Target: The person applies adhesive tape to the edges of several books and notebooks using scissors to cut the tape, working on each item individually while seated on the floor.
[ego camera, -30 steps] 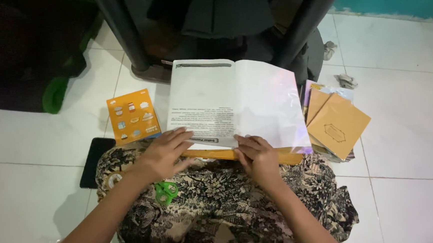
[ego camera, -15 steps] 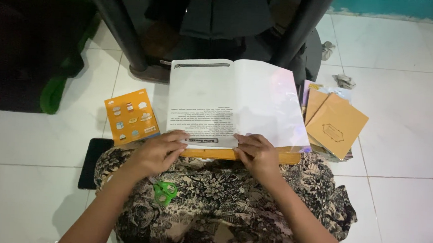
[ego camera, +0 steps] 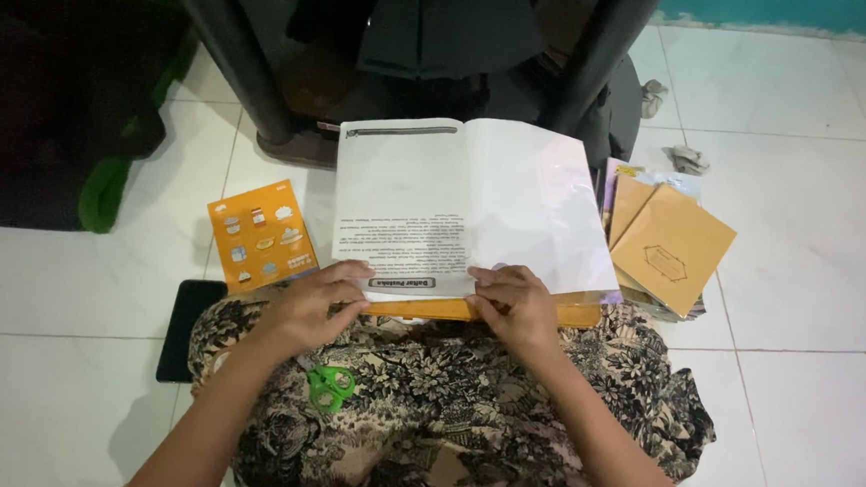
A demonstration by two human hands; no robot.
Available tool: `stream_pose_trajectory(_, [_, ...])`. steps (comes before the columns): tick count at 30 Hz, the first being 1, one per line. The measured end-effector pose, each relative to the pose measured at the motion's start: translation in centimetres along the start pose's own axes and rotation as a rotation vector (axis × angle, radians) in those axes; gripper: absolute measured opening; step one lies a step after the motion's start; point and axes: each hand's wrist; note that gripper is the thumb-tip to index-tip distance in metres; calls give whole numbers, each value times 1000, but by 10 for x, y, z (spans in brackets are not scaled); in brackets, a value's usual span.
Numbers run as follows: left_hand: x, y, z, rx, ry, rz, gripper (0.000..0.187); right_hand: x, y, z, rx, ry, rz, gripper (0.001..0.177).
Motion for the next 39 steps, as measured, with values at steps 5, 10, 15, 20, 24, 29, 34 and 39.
stream_pose_trajectory(5, [8,9,17,21,223,-120,26,1,0,-6,213,-367,-114,17])
stream_pose_trajectory(10, [10,5,10,-9,186,-61,27,5,2,-3,139,-285,-81,20])
stream_pose_trajectory(15, [7,-1,4,25,-4,94,21,18,6,-3,65,-349,-159,13])
stream_pose_trajectory(20, [11,18,34,151,315,-248,27,35,12,0,-59,-378,-257,14])
stream_pose_trajectory(24, [18,12,54,414,-53,-17,51,40,9,6,-123,-325,-272,12])
stream_pose_trajectory(29, [54,-27,77,385,-130,-23,71,42,8,4,-119,-340,-288,11])
stream_pose_trajectory(34, [75,-58,69,340,-286,141,62,35,24,2,-44,-276,-303,13])
stream_pose_trajectory(39, [71,-57,70,365,-208,51,58,23,52,11,-168,-125,-366,17])
Point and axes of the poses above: each hand's wrist, its own x-axis towards the middle knuckle, its own y-axis out of the back of the hand, z = x × y, and after that the axes turned 3 degrees about -z, right-handed
